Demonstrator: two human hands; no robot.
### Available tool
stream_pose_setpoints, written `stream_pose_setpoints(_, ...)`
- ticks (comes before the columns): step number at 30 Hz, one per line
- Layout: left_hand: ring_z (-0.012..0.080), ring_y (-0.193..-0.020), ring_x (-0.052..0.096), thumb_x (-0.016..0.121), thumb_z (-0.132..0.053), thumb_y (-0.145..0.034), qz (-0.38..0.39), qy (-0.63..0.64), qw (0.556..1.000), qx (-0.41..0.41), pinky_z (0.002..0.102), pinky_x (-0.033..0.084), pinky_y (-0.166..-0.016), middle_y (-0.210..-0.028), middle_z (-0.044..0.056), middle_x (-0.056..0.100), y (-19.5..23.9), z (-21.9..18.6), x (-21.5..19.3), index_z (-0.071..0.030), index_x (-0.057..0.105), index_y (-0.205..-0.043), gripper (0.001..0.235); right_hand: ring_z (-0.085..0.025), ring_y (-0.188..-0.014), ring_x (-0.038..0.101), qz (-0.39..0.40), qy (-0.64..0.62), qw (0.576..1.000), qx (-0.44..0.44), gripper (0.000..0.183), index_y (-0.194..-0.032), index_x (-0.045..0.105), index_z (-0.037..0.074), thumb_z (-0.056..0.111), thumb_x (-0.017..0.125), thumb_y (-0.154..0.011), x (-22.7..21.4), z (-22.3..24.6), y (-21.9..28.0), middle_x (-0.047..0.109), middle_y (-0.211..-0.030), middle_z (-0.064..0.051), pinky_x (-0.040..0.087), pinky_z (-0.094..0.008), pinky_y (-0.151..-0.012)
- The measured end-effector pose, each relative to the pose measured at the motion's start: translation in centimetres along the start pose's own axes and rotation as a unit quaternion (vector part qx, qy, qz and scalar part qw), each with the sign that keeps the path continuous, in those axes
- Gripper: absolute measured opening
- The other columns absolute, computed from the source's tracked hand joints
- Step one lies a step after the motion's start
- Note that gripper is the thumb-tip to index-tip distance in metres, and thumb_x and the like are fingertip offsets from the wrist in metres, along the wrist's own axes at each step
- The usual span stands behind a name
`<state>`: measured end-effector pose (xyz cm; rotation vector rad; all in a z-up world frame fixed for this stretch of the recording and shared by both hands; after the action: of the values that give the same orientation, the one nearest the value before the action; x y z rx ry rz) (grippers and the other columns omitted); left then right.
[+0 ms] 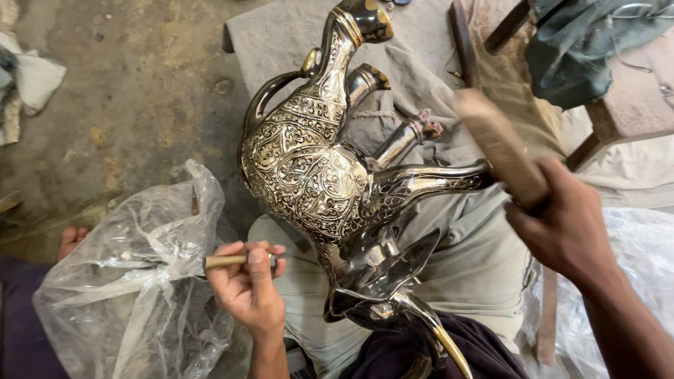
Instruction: The person uses a chisel and a wooden mallet to engrave intricate patterns onto a silver-colored metal object shaped like an elephant. They repeatedly strike the chisel to create detailed designs on the surface.
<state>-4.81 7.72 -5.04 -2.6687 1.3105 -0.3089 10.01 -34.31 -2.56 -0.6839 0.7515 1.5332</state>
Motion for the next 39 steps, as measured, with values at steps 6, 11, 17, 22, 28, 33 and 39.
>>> stream_pose_setpoints(6, 0.0181, -0.081, 0.071, 0.064, -0.006, -0.101, -0.052, -0.078, 0.989, -0.112, 0.025, 0.059, -0.059, -0.098, 0.013, 0.068, 1.0, 1.5, -2.4, -0.001, 0.048, -0.125, 0.03, -0.027, -0.091, 0.072, -0.025, -0.21, 0.953, 0.215, 0.041, -0.113, 0.067, -0.001, 0.011, 0.081, -0.077, 6.4, -14.2, 6.8, 0.076, -0.101, -0.017, 0.056, -0.04, -0.083)
stream_pose_setpoints(11, 0.0187, -0.084, 0.073, 0.065, -0.005, -0.099, -0.006, -0.086, 0.991, -0.107, 0.027, 0.062, -0.064, -0.099, 0.014, 0.07, 0.6, 0.8, -0.5, 0.0, 0.048, -0.124, 0.031, -0.027, -0.085, 0.071, -0.021, -0.135, 0.963, 0.233, 0.048, -0.111, 0.066, -0.007, 0.019, 0.083, -0.075, 10.6, -17.1, 8.2, 0.075, -0.094, -0.021, 0.054, -0.04, -0.08)
stream_pose_setpoints(17, 0.0186, -0.09, 0.075, 0.065, -0.007, -0.101, 0.099, -0.091, 0.989, -0.062, 0.03, 0.067, -0.074, -0.1, 0.015, 0.072, -1.4, -2.7, 4.7, 0.002, 0.051, -0.125, 0.029, -0.028, -0.077, 0.071, 0.016, -0.128, 0.955, 0.268, 0.044, -0.105, 0.069, -0.008, 0.021, 0.082, -0.075, 10.6, -18.1, 6.9, 0.075, -0.087, -0.021, 0.055, -0.041, -0.076)
stream_pose_setpoints(22, 0.0166, -0.089, 0.077, 0.07, -0.008, -0.099, 0.221, -0.143, 0.963, -0.054, 0.031, 0.068, -0.075, -0.099, 0.013, 0.075, -3.8, -4.5, 10.4, -0.001, 0.057, -0.125, 0.03, -0.024, -0.077, 0.067, -0.011, -0.228, 0.938, 0.259, 0.04, -0.107, 0.066, -0.004, 0.018, 0.081, -0.078, 9.6, -15.7, 7.8, 0.072, -0.089, -0.016, 0.053, -0.04, -0.072)
stream_pose_setpoints(28, 0.0176, -0.092, 0.076, 0.078, -0.012, -0.088, 0.429, -0.293, 0.854, 0.03, 0.031, 0.062, -0.074, -0.102, 0.009, 0.075, -3.6, -5.2, 18.3, -0.013, 0.063, -0.131, 0.045, -0.024, -0.082, 0.066, -0.037, -0.217, 0.941, 0.257, 0.042, -0.113, 0.061, -0.001, 0.017, 0.083, -0.082, 4.9, -11.4, 8.8, 0.07, -0.093, -0.016, 0.054, -0.039, -0.075)
stream_pose_setpoints(33, 0.0284, -0.084, 0.073, 0.079, -0.011, -0.087, 0.528, -0.344, 0.773, 0.069, 0.041, 0.057, -0.072, -0.098, 0.013, 0.073, -2.8, -5.0, 20.9, -0.01, 0.064, -0.132, 0.047, -0.023, -0.092, 0.071, -0.043, -0.224, 0.958, 0.173, 0.048, -0.119, 0.058, 0.0, 0.018, 0.08, -0.081, 1.6, -7.2, 8.4, 0.072, -0.103, -0.013, 0.056, -0.038, -0.08)
stream_pose_setpoints(39, 0.0247, -0.085, 0.077, 0.07, -0.002, -0.09, 0.549, -0.316, 0.769, 0.083, 0.036, 0.062, -0.072, -0.098, 0.014, 0.072, -2.5, -5.1, 21.5, -0.009, 0.061, -0.134, 0.045, -0.024, -0.097, 0.071, -0.059, -0.159, 0.981, 0.09, 0.057, -0.134, 0.056, 0.001, 0.018, 0.078, -0.084, 0.4, -3.3, 6.9, 0.072, -0.11, -0.015, 0.056, -0.038, -0.084)
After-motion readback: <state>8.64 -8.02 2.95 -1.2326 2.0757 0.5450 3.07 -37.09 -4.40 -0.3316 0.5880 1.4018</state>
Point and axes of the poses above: each hand's wrist, its own y-axis away from the middle knuckle, its own x-axis out of the palm, z = x × y, the point moved 9 cm from there along -y, towards the middle knuckle
